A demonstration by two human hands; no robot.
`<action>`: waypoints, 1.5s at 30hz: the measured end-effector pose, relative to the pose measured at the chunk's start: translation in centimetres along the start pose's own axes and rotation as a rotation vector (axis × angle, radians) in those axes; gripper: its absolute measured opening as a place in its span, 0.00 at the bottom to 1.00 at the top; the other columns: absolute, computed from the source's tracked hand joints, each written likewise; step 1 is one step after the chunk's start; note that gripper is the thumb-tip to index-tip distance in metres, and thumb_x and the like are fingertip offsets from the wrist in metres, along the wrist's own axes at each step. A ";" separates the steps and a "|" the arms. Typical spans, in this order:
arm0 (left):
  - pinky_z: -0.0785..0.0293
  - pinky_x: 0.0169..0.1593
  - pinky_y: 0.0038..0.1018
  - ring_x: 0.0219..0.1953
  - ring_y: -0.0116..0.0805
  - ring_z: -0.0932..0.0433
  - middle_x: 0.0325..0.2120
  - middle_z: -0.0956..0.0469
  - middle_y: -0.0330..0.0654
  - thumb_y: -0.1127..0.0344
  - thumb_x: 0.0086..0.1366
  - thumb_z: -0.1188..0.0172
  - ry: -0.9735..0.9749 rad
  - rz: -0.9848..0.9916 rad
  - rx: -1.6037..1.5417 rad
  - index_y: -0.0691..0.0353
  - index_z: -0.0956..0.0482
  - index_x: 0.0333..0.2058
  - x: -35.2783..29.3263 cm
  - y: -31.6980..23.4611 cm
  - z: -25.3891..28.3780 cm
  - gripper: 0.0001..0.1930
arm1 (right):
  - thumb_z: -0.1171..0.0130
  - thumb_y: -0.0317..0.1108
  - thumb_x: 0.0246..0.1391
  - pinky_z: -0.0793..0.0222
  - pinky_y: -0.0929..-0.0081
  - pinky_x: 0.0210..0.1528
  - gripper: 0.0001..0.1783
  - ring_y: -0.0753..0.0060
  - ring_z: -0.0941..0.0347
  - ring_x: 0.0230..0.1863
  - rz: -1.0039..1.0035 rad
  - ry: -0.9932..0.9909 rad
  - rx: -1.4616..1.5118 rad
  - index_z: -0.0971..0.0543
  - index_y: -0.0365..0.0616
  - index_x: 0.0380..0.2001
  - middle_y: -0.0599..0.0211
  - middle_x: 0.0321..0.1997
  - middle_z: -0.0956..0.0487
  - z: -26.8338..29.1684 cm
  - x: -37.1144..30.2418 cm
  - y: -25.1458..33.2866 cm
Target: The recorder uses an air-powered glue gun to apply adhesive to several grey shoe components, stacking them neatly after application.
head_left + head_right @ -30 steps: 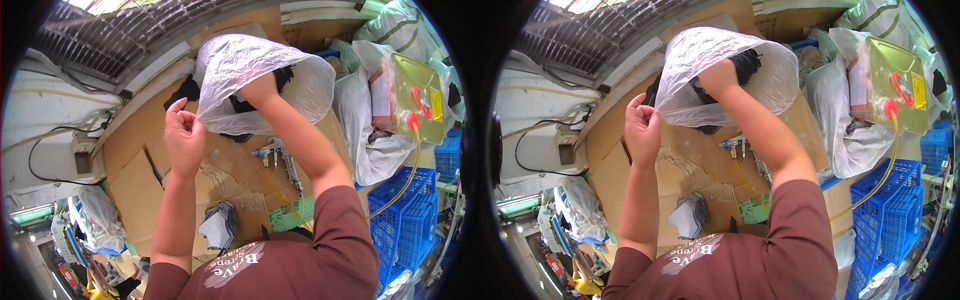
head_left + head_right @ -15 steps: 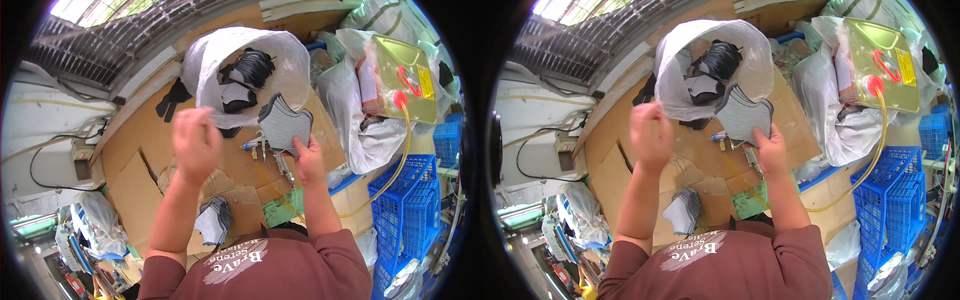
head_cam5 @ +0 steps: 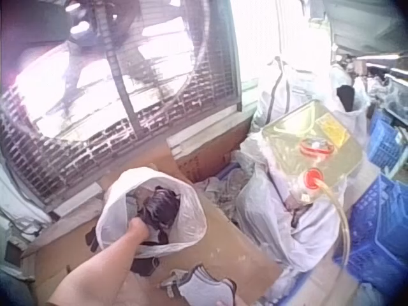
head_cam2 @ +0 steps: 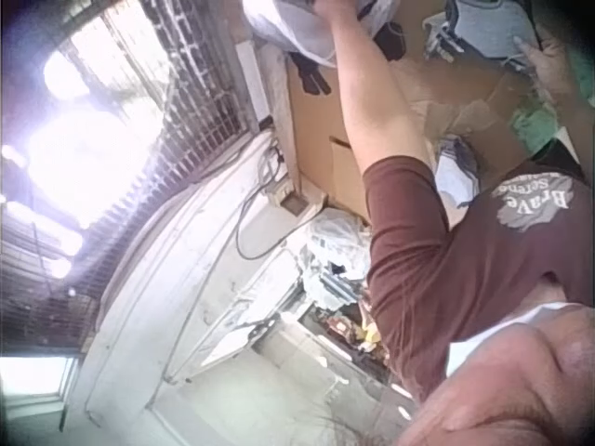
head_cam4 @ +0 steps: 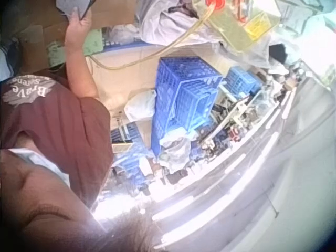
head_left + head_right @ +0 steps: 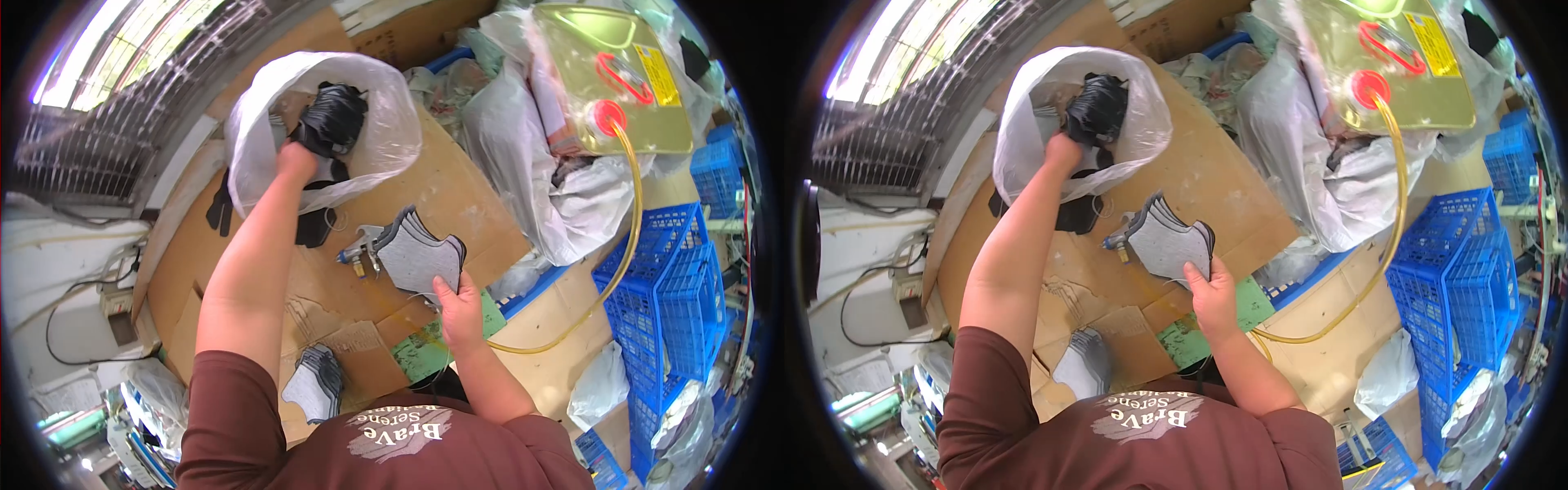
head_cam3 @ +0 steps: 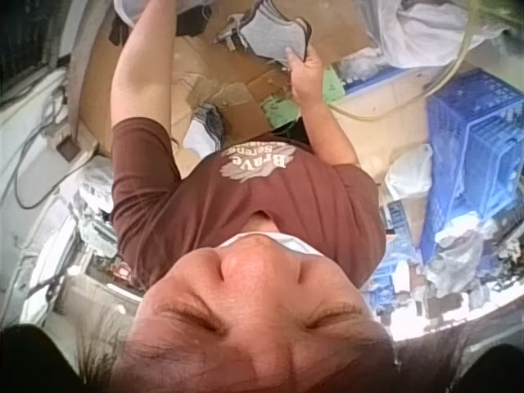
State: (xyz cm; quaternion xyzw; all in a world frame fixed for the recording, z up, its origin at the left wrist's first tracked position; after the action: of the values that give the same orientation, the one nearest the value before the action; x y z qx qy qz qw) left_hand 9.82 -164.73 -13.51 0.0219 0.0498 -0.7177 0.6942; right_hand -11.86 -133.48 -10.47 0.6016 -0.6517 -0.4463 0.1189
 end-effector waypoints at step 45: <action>0.33 0.29 0.21 0.25 0.21 0.31 0.25 0.26 0.36 0.66 0.57 0.43 0.204 0.401 -1.602 0.69 0.27 0.30 -44.6 14.0 7.2 0.10 | 0.48 0.34 0.51 0.41 0.82 0.21 0.09 0.85 0.38 0.18 -0.436 0.457 -0.710 0.23 0.40 0.25 0.79 0.16 0.32 -0.5 -13.7 -0.2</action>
State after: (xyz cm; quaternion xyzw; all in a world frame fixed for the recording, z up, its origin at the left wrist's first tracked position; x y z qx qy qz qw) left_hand 25.63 -121.60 -2.45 -0.4054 0.6032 -0.3222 0.6066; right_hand -7.97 -121.46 -5.08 0.7293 -0.2748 -0.5121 0.3610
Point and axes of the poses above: each hand's wrist, its own x-axis towards the middle knuckle, its own z-axis out of the back of the hand, y = z × x, the point moved 4 cm from there along x, towards the middle knuckle
